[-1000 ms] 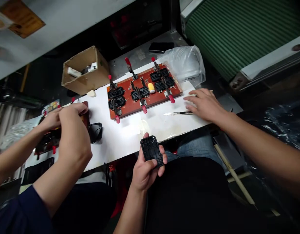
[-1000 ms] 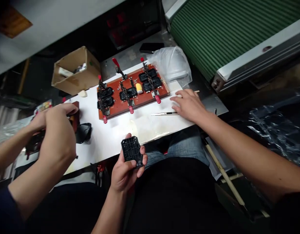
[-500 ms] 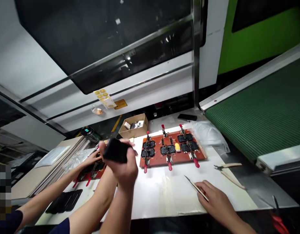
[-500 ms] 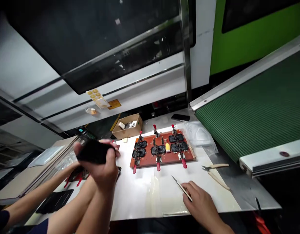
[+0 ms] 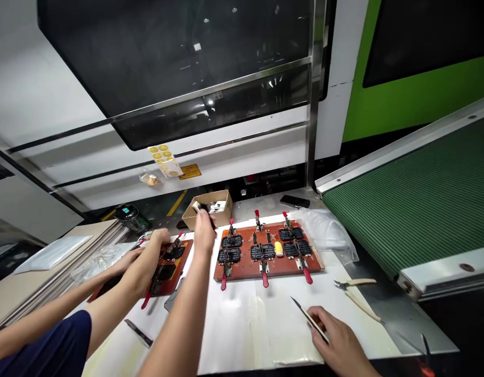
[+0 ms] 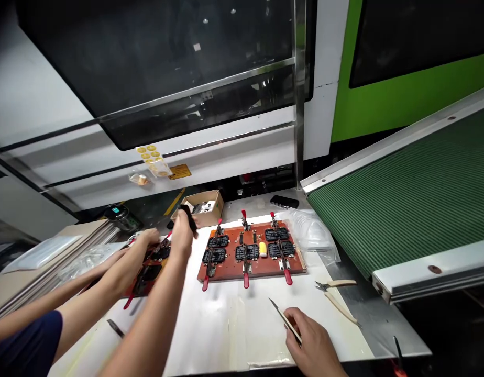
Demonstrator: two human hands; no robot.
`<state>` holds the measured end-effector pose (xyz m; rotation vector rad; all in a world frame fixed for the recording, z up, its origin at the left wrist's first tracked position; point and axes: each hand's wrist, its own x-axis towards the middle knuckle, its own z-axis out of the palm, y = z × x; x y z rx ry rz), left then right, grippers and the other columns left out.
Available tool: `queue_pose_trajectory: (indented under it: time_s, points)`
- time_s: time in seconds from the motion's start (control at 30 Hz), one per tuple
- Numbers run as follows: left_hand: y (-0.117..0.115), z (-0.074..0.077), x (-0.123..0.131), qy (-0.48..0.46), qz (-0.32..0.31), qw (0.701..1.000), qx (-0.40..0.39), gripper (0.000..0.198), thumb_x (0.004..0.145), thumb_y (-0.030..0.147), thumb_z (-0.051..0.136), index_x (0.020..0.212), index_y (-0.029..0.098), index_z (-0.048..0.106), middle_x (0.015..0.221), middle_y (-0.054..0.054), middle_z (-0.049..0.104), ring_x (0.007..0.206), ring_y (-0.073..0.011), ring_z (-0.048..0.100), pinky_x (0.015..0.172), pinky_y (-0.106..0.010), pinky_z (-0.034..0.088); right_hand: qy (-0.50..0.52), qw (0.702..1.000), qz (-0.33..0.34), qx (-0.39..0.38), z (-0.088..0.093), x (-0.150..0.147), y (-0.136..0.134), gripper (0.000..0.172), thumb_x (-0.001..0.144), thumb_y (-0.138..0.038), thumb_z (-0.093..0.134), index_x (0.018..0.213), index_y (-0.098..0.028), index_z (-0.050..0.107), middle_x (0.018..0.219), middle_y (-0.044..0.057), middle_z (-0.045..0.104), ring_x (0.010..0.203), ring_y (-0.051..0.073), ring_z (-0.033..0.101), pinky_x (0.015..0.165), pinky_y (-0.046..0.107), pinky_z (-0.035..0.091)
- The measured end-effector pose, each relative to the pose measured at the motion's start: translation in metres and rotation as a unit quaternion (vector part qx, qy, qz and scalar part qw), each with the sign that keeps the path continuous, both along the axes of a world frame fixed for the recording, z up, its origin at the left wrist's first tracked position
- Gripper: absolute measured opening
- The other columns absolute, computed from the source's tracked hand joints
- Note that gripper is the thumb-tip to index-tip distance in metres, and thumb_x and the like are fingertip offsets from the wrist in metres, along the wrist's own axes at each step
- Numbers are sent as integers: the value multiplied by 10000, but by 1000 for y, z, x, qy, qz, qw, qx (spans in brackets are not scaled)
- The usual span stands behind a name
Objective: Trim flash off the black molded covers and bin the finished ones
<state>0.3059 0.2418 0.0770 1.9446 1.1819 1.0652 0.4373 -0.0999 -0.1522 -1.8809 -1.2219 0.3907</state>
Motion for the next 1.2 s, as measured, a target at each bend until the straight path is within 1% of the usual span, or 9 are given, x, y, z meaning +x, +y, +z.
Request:
queue_pose_trajectory:
  time_s: [0.1, 0.13, 0.17, 0.2, 0.27, 0.33, 0.47, 0.63, 1.2]
  points:
    - [-93, -63, -18, -64, -106, 987, -102, 787, 1013, 785, 235, 1268, 137, 601, 1090, -177, 715, 798, -248, 721, 687, -369, 605, 93, 994, 38, -39, 15, 9, -8, 169, 922, -256, 501, 1057, -289, 597, 874, -11, 705, 789, 238, 696, 771, 364, 573]
    - [-126, -85, -26, -93, -138, 976, -138, 704, 1008, 760, 365, 1320, 166, 576, 1179, -174, 696, 850, -243, 721, 727, -370, 615, 119, 990, 53, -51, 22, 11, -13, 217, 939, -251, 493, 1107, -292, 624, 886, -6, 709, 806, 243, 697, 791, 371, 576]
    - [-159, -103, -37, -152, -196, 946, -207, 629, 966, 673, 597, 1395, 217, 532, 1296, -166, 655, 984, -263, 714, 830, -391, 622, 142, 986, 69, -59, 30, 11, -18, 285, 964, -252, 481, 1193, -297, 646, 910, 0, 714, 829, 245, 700, 812, 377, 579]
    - [-189, -118, -48, -185, -227, 921, -257, 606, 931, 577, 714, 1410, 261, 523, 1364, -143, 617, 1127, -281, 680, 942, -409, 605, 162, 981, 85, -64, 39, 11, -23, 354, 995, -262, 467, 1298, -302, 646, 939, 7, 717, 852, 245, 702, 827, 379, 582]
    - [-235, -136, -70, -200, -276, 877, -339, 584, 899, 420, 803, 1406, 321, 530, 1467, -101, 544, 1329, -299, 572, 1103, -434, 531, 183, 975, 111, -65, 57, 6, -32, 421, 1053, -298, 461, 1448, -308, 609, 1043, 28, 721, 937, 240, 704, 888, 383, 581]
    - [-257, -142, -87, -160, -298, 859, -384, 505, 918, 352, 788, 1369, 333, 562, 1483, -73, 531, 1354, -282, 551, 1143, -419, 493, 174, 972, 146, -64, 75, -1, -36, 398, 1089, -345, 496, 1466, -307, 619, 1159, 53, 706, 1048, 236, 688, 961, 383, 556]
    - [-251, -145, -100, -102, -303, 855, -408, 478, 929, 247, 763, 1355, 338, 567, 1425, -38, 577, 1303, -237, 582, 1089, -340, 496, 136, 966, 218, -43, 105, -14, -32, 314, 1116, -325, 549, 1398, -291, 685, 1063, 42, 704, 979, 181, 667, 878, 308, 524]
    - [-239, -141, -101, -67, -313, 866, -384, 530, 906, 178, 752, 1382, 321, 568, 1425, -28, 579, 1258, -221, 600, 1047, -308, 495, 31, 973, 228, 24, 123, -30, -31, 274, 1081, -247, 628, 1339, -205, 711, 1039, 58, 740, 925, 185, 659, 845, 322, 514]
    - [-244, -141, -96, -50, -305, 879, -363, 614, 829, 100, 749, 1381, 315, 589, 1398, -32, 592, 1164, -203, 651, 943, -270, 555, -12, 977, 214, 11, 116, -41, -34, 238, 1088, -282, 619, 1289, -204, 719, 1022, 66, 752, 911, 207, 688, 855, 363, 543]
